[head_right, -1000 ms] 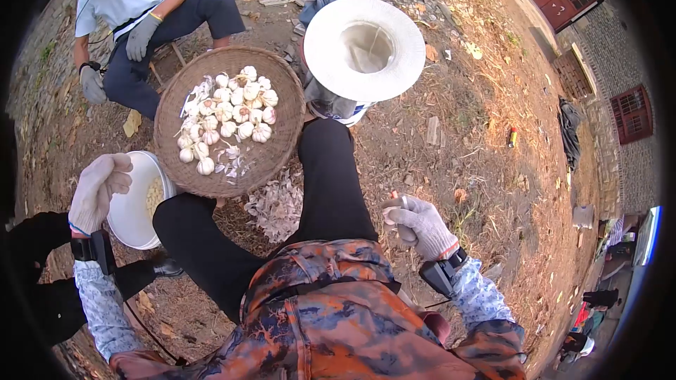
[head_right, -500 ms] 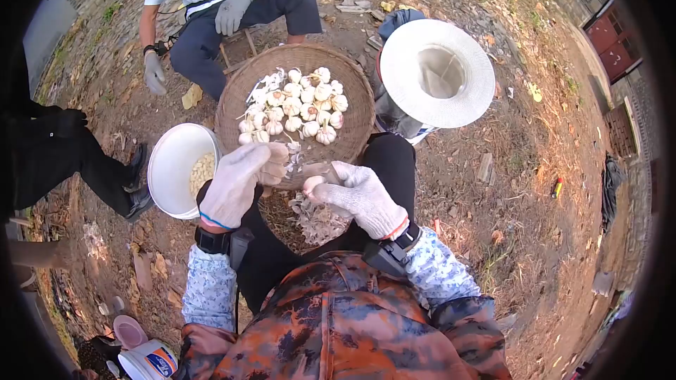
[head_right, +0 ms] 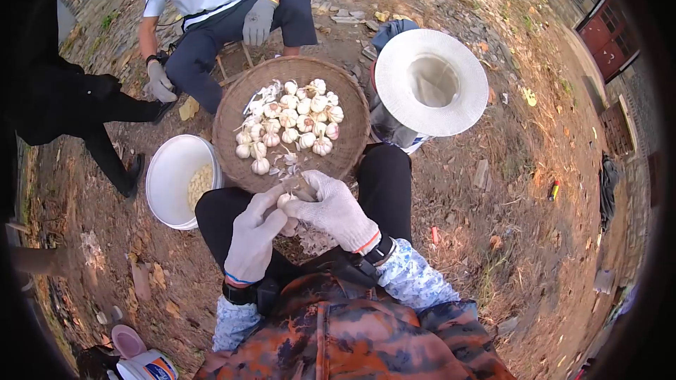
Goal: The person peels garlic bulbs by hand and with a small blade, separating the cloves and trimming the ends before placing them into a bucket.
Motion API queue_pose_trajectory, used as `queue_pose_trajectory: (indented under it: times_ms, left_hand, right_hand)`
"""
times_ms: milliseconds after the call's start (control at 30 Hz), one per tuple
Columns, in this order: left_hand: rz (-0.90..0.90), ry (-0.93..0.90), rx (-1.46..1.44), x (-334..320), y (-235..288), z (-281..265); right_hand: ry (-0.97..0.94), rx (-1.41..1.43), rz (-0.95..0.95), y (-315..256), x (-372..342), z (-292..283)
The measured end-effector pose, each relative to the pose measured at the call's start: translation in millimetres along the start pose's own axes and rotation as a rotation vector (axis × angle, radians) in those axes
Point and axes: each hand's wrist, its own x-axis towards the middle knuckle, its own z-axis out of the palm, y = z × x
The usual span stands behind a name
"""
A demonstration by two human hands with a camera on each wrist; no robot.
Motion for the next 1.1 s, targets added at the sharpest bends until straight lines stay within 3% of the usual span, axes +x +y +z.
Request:
queue_pose_trajectory:
  times_ms: [133, 233, 267, 333, 367, 433, 467, 533, 667, 733, 800, 867, 900, 967, 1033, 1100]
  left_hand:
    - [-0.02, 0.058, 0.021, -0.3, -1.3, 2.2]
    - [-0.011, 0.115, -0.006, -2.2, -11.6, 0.4]
    - [-0.014, 0.122, -0.009, -3.3, -15.7, -0.7]
    - [0.19, 0.148, 0.394, -5.4, -20.1, -1.3]
    - [0.186, 0.158, 0.39, -5.4, -19.0, -2.5]
    - [0.0, 0.125, -0.279, -3.0, -13.2, -6.6]
    - [0.003, 0.133, -0.283, -4.3, -14.4, -8.9]
    - [-0.115, 0.04, -0.779, -6.6, -16.5, -12.2]
    - [-0.074, 0.157, -0.674, -2.2, -21.1, -17.8]
    - [-0.08, 0.21, -0.96, 9.5, -29.9, -39.9]
    - [-0.069, 0.223, -0.942, 6.8, -30.6, -52.4]
    - [-0.316, 0.193, -0.72, -1.0, -19.6, -54.8]
    - [-0.327, 0.117, -0.66, -5.2, -25.2, -53.6]
    - [0.013, -0.054, 0.105, -9.6, -20.9, -52.4]
    - [0.173, -0.13, 0.474, -7.4, -20.0, -57.8]
    - [-0.329, -0.062, -0.6, -9.1, -12.8, -50.9]
  right_hand:
    - [0.026, 0.007, 0.037, 10.7, -0.3, 4.0]
    - [0.022, 0.151, 0.025, 22.8, 2.2, 8.2]
    - [0.012, 0.316, 0.075, 28.9, 3.5, 8.6]
    - [-0.001, 0.476, 0.132, 38.2, 4.9, 10.3]
    - [-0.025, 0.609, 0.143, 42.3, 5.5, 12.5]
    - [-0.078, 0.767, 0.144, 42.6, 6.4, 14.7]
    - [-0.084, 0.762, 0.149, 38.8, 5.1, 16.9]
    - [-0.086, 0.745, 0.159, 31.6, 1.3, 22.1]
    - [-0.085, 0.698, 0.176, 35.2, 3.3, 27.0]
    - [-0.059, 0.635, 0.153, 25.0, -1.2, 31.7]
    - [-0.081, 0.685, 0.15, 25.8, 1.5, 29.7]
    - [-0.097, 0.731, 0.152, 30.3, 6.7, 29.6]
    - [-0.102, 0.666, 0.129, 34.1, 11.5, 30.4]
    - [-0.113, 0.597, 0.115, 41.6, 20.3, 34.3]
    - [-0.061, 0.254, -0.005, 47.8, 27.8, 38.3]
    - [-0.046, 0.036, -0.101, 46.9, 32.5, 39.4]
